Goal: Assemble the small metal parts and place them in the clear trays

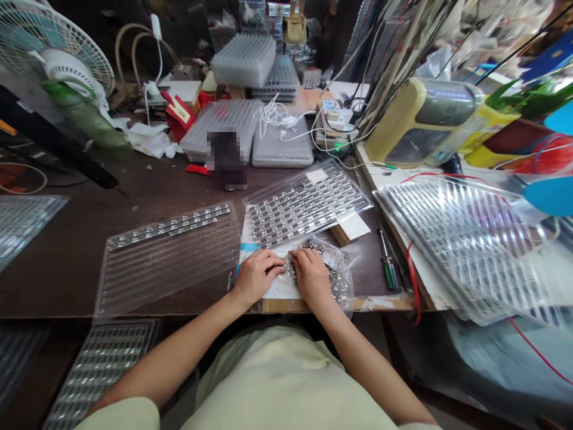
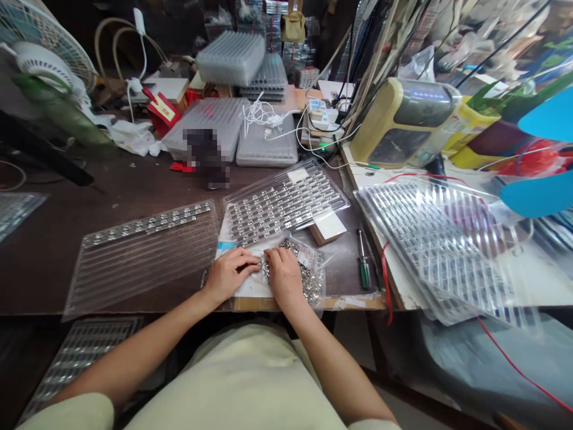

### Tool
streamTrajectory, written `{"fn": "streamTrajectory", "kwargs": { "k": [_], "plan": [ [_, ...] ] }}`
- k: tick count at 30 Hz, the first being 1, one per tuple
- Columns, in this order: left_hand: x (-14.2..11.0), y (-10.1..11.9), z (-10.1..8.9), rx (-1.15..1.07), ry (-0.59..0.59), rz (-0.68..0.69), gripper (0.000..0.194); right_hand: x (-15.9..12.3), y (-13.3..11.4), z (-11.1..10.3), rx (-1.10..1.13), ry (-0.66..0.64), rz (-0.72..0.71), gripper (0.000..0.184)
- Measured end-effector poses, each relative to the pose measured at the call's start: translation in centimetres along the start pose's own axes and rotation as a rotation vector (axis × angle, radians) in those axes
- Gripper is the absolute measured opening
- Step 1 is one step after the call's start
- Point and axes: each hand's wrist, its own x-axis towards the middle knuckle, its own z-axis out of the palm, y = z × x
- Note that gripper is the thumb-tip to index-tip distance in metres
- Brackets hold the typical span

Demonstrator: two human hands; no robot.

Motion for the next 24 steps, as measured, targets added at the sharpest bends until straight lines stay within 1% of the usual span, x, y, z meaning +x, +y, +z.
{"fn": "streamTrajectory", "kwargs": {
  "k": [6,8,10,11,13,15,17,20,22,24],
  "plan": [
    [-0.3,0.3,0.2,-0.088,-0.007,-0.015,0.008,0.0,-0.1,-0.3,0.065,0.022,0.012,0.022],
    [-0.1,0.3,-0.2,-0.148,0.032,-0.029,0.009,0.0,-0.2,-0.3,0.104,0.016,0.008,0.022],
    [0.6,-0.2,-1.3,-0.163,0.104,-0.063,0.009,0.0,-0.4,-0.2,0.114,-0.015,0.015,0.019],
    [1.2,-0.7,-2.1,-0.141,0.143,-0.09,0.01,0.0,-0.6,-0.1,0.105,-0.037,0.022,0.016],
    [2.8,-2.5,-4.3,-0.027,0.218,-0.158,0.012,0.0,-1.1,0.0,0.078,-0.085,0.03,0.011],
    [4.4,-4.8,-6.4,0.162,0.261,-0.197,0.013,0.1,-1.5,0.2,0.056,-0.122,0.024,0.01],
    [5.5,-7.3,-8.1,0.349,0.291,-0.26,0.015,0.1,-1.8,0.4,0.042,-0.14,0.017,0.011],
    [5.7,-9.9,-9.3,0.48,0.262,-0.316,0.018,0.2,-1.9,0.5,0.027,-0.133,0.016,0.012],
    [5.3,-10.7,-9.4,0.521,0.256,-0.322,0.02,0.2,-1.8,0.6,0.022,-0.128,0.011,0.012],
    [5.0,-10.6,-9.3,0.551,0.272,-0.306,0.02,0.3,-1.6,0.6,0.014,-0.129,-0.002,0.013]
  ]
}}
